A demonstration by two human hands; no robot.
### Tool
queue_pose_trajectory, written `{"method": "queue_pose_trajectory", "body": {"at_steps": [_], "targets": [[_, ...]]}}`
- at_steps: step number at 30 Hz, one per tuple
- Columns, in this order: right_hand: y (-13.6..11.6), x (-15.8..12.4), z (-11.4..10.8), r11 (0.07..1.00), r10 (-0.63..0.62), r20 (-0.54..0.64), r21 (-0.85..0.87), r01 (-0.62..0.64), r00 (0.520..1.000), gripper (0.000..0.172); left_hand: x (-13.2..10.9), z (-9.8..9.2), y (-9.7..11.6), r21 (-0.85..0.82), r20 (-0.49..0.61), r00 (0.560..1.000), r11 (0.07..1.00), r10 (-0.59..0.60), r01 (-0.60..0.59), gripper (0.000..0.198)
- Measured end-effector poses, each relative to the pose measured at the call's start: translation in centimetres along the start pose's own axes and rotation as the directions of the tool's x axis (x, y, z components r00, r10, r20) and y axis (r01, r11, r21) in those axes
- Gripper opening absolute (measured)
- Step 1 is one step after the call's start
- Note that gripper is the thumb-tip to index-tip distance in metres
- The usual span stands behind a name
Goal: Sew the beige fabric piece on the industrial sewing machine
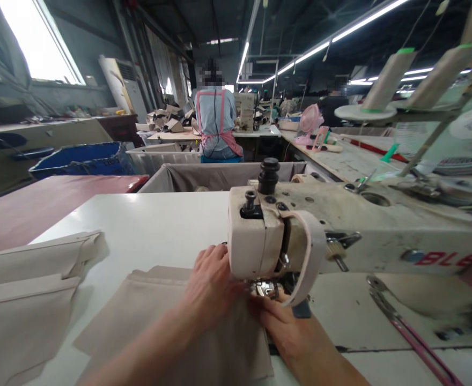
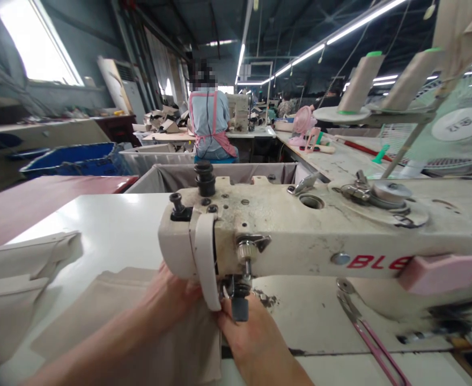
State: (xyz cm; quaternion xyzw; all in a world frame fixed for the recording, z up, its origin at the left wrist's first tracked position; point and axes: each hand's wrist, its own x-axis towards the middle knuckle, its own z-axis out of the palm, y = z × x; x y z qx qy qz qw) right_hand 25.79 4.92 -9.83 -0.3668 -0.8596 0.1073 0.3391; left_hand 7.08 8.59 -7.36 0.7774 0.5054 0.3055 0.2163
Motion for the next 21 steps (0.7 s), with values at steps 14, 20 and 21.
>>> {"method": "queue_pose_trajectory", "body": {"at_steps": [14, 20, 21], "targets": [[-4.1, -3.1, 1.6, 0.012, 0.64, 0.435, 0.818, -0.575, 0.633, 0.06, -6.3, 1.1, 0.8, -0.303, 0.166, 0.974, 0.932, -0.153, 0.198, 0.047], [-4.5, -2.6, 0.8, 0.038, 0.656, 0.444, 0.788, -0.614, 0.61, 0.048, -6.3, 0.3, 0.0, -0.371, 0.205, 0.979, 0.925, -0.009, 0.086, 0.019], [-4.5, -2.7, 0.9, 0.063, 0.673, 0.432, 0.775, -0.628, 0.6, 0.048, -6.4, 0.3, 0.0, -0.364, 0.212, 0.977, 0.928, 0.007, 0.073, 0.013]]}}
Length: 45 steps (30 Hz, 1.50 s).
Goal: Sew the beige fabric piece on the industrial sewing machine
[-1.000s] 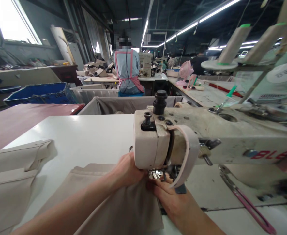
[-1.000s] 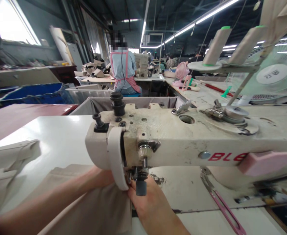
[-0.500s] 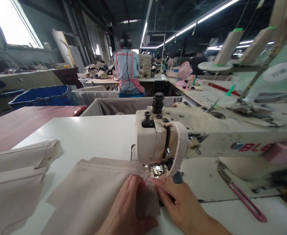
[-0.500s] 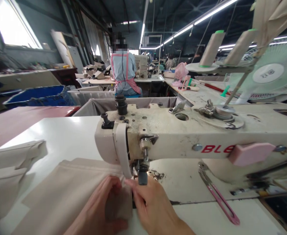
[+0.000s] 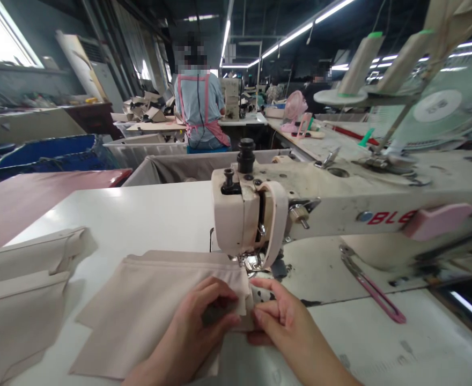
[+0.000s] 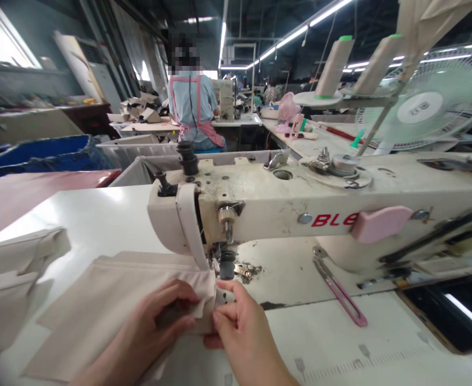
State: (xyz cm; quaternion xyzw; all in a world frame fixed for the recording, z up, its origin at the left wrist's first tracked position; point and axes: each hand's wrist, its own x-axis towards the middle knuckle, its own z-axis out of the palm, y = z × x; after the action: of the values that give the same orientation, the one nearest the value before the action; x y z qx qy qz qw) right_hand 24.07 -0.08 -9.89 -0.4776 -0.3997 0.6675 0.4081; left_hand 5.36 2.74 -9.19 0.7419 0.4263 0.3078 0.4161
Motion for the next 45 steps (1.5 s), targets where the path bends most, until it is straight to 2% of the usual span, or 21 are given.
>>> {"method": "queue_pose_trajectory", "body": {"at_steps": [1, 2, 4, 6, 8, 9, 11, 17, 25, 29, 32, 35, 38, 40, 42, 43, 44, 45], "targets": [[0.1, 0.0, 0.0, 0.999, -0.005, -0.032, -0.031, 0.004, 0.999, 0.049, 0.0, 0.0, 0.1, 0.02, 0.002, 1.0, 1.0, 0.012, -0.012, 0.007], [0.3, 0.0, 0.0, 0.999, -0.006, -0.069, -0.05, 0.003, 0.998, 0.051, -0.1, 0.2, 0.1, 0.055, -0.004, 0.999, 0.998, 0.042, -0.042, 0.01], [0.6, 0.0, 0.3, 0.999, 0.038, -0.121, -0.033, -0.042, 0.992, 0.06, -0.2, 0.6, 0.3, 0.184, -0.039, 0.98, 0.966, 0.194, -0.183, 0.02], [0.6, 0.0, 0.7, 0.993, 0.115, -0.109, 0.045, -0.11, 0.987, 0.062, -0.3, 1.2, 0.4, 0.356, -0.029, 0.915, 0.86, 0.402, -0.366, 0.025], [0.4, -0.2, 1.2, 0.982, 0.162, -0.052, 0.105, -0.156, 0.985, 0.045, -0.5, 1.7, 0.6, 0.457, 0.022, 0.851, 0.752, 0.525, -0.475, 0.025], [0.3, -0.3, 1.4, 0.98, 0.164, -0.03, 0.12, -0.159, 0.986, 0.033, -0.6, 1.8, 0.6, 0.468, 0.041, 0.837, 0.73, 0.545, -0.498, 0.027], [0.1, -0.7, 1.5, 0.98, 0.161, -0.007, 0.119, -0.159, 0.987, 0.023, -0.7, 1.9, 0.7, 0.437, 0.06, 0.827, 0.731, 0.558, -0.525, 0.03], [-0.2, -1.5, 1.5, 0.979, 0.197, 0.001, 0.05, -0.197, 0.98, 0.029, -1.3, 1.6, 0.6, 0.42, 0.106, 0.831, 0.733, 0.546, -0.535, 0.025], [-0.4, -1.5, 1.6, 0.978, 0.186, -0.012, 0.095, -0.184, 0.982, 0.021, -1.0, 1.6, 0.6, 0.431, 0.095, 0.765, 0.667, 0.637, -0.608, 0.023], [0.0, -1.5, 1.4, 0.977, 0.184, -0.005, 0.111, -0.183, 0.983, 0.018, -0.9, 1.6, 0.7, 0.42, 0.103, 0.782, 0.686, 0.615, -0.595, 0.025], [0.0, -1.6, 1.3, 0.979, 0.165, 0.001, 0.118, -0.164, 0.986, 0.016, -0.9, 1.4, 0.8, 0.446, 0.139, 0.765, 0.65, 0.628, -0.615, 0.02], [-0.3, -1.8, 1.4, 0.974, 0.161, -0.006, 0.162, -0.158, 0.987, 0.016, -0.9, 1.3, 0.9, 0.49, 0.104, 0.77, 0.642, 0.629, -0.59, 0.017], [-0.5, -2.1, 1.5, 0.968, 0.152, 0.018, 0.197, -0.153, 0.988, 0.012, -0.9, 1.4, 0.9, 0.466, 0.06, 0.81, 0.702, 0.583, -0.539, 0.023], [-0.1, -2.3, 1.3, 0.979, 0.14, 0.058, 0.142, -0.147, 0.988, 0.014, -1.0, 1.6, 0.8, 0.425, 0.047, 0.845, 0.755, 0.533, -0.499, 0.026], [0.4, -2.5, 0.7, 0.996, 0.075, 0.005, -0.051, -0.075, 0.997, 0.018, -1.2, 1.7, 0.7, 0.403, 0.044, 0.865, 0.784, 0.5, -0.473, 0.022], [0.7, -2.5, 0.3, 0.978, -0.036, -0.049, -0.208, 0.025, 0.998, 0.02, -1.3, 1.7, 0.7, 0.406, 0.067, 0.858, 0.772, 0.509, -0.489, 0.019], [0.8, -2.4, -0.2, 0.905, -0.204, -0.072, -0.393, 0.16, 0.976, 0.022, -1.4, 1.7, 0.7, 0.415, 0.098, 0.842, 0.748, 0.53, -0.519, 0.017], [0.8, -2.2, -0.6, 0.761, -0.396, -0.024, -0.568, 0.313, 0.918, 0.024, -1.5, 1.6, 0.7, 0.42, 0.132, 0.819, 0.717, 0.558, -0.556, 0.017]]}}
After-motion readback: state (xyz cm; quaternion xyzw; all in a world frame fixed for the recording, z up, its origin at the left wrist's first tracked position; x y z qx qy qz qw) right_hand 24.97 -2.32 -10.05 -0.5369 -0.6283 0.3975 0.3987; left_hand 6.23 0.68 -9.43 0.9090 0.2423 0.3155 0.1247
